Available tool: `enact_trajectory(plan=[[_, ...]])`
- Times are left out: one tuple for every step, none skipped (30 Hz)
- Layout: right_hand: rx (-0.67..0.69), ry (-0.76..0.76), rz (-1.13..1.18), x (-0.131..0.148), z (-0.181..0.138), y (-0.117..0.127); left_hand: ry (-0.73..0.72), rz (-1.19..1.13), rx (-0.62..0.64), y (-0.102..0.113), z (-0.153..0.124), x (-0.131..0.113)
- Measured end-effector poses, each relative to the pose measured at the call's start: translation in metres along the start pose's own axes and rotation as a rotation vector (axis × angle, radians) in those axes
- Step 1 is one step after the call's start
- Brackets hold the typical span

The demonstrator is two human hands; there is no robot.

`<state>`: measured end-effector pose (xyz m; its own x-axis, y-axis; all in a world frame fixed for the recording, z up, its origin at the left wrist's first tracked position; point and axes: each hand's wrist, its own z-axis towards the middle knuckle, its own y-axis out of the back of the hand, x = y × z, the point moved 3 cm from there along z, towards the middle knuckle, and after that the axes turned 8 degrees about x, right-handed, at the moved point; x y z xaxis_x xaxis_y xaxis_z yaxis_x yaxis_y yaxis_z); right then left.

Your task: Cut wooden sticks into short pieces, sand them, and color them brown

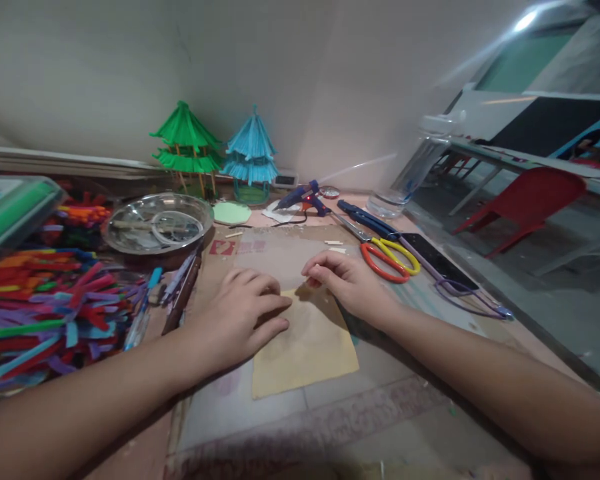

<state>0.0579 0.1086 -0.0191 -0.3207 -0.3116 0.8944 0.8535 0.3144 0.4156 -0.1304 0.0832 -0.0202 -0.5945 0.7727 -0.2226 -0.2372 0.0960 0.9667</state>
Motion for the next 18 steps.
enact_trajectory(plan=[[0.016, 0.007, -0.005, -0.001, 0.000, -0.002, -0.027, -0.012, 0.010, -0.001, 0.001, 0.000], [0.035, 0.009, -0.017, -0.001, 0.000, -0.004, -0.042, -0.022, 0.013, -0.001, 0.001, 0.001], [0.054, 0.006, -0.035, -0.002, 0.000, -0.005, -0.043, -0.027, 0.006, 0.000, 0.002, 0.002], [0.073, -0.002, -0.056, -0.003, 0.001, -0.007, -0.028, -0.025, -0.011, 0.000, 0.002, 0.003], [0.090, -0.012, -0.078, -0.004, 0.001, -0.007, -0.005, -0.017, -0.035, 0.002, 0.002, 0.005], [0.098, -0.020, -0.103, -0.004, 0.000, -0.008, 0.017, -0.005, -0.056, 0.003, 0.002, 0.006], [0.100, -0.027, -0.129, -0.004, 0.000, -0.008, 0.028, 0.008, -0.071, 0.004, 0.001, 0.006], [0.094, -0.030, -0.158, -0.004, -0.001, -0.007, 0.028, 0.017, -0.079, 0.005, 0.001, 0.006], [0.089, -0.031, -0.184, -0.003, -0.001, -0.007, 0.021, 0.023, -0.079, 0.006, 0.000, 0.005], [0.091, -0.029, -0.208, -0.002, -0.002, -0.007, 0.007, 0.023, -0.074, 0.006, -0.001, 0.003], [0.103, -0.021, -0.227, -0.001, -0.003, -0.007, -0.005, 0.020, -0.071, 0.006, -0.001, 0.001], [0.127, -0.001, -0.246, 0.000, -0.003, -0.009, -0.008, 0.017, -0.071, 0.006, -0.002, -0.001], [0.161, 0.037, -0.274, 0.002, -0.003, -0.011, -0.007, 0.018, -0.075, 0.005, -0.003, -0.002], [0.199, 0.091, -0.321, 0.003, -0.002, -0.013, -0.006, 0.021, -0.076, 0.004, -0.003, -0.003], [0.230, 0.156, -0.392, 0.004, -0.001, -0.015, -0.008, 0.025, -0.079, 0.003, -0.004, -0.004], [0.247, 0.224, -0.483, 0.005, 0.000, -0.016, -0.010, 0.030, -0.081, 0.002, -0.004, -0.004], [0.251, 0.288, -0.585, 0.006, 0.000, -0.017, -0.011, 0.033, -0.081, 0.001, -0.004, -0.004], [0.243, 0.346, -0.687, 0.006, 0.001, -0.018, -0.010, 0.036, -0.080, 0.000, -0.003, -0.003]])
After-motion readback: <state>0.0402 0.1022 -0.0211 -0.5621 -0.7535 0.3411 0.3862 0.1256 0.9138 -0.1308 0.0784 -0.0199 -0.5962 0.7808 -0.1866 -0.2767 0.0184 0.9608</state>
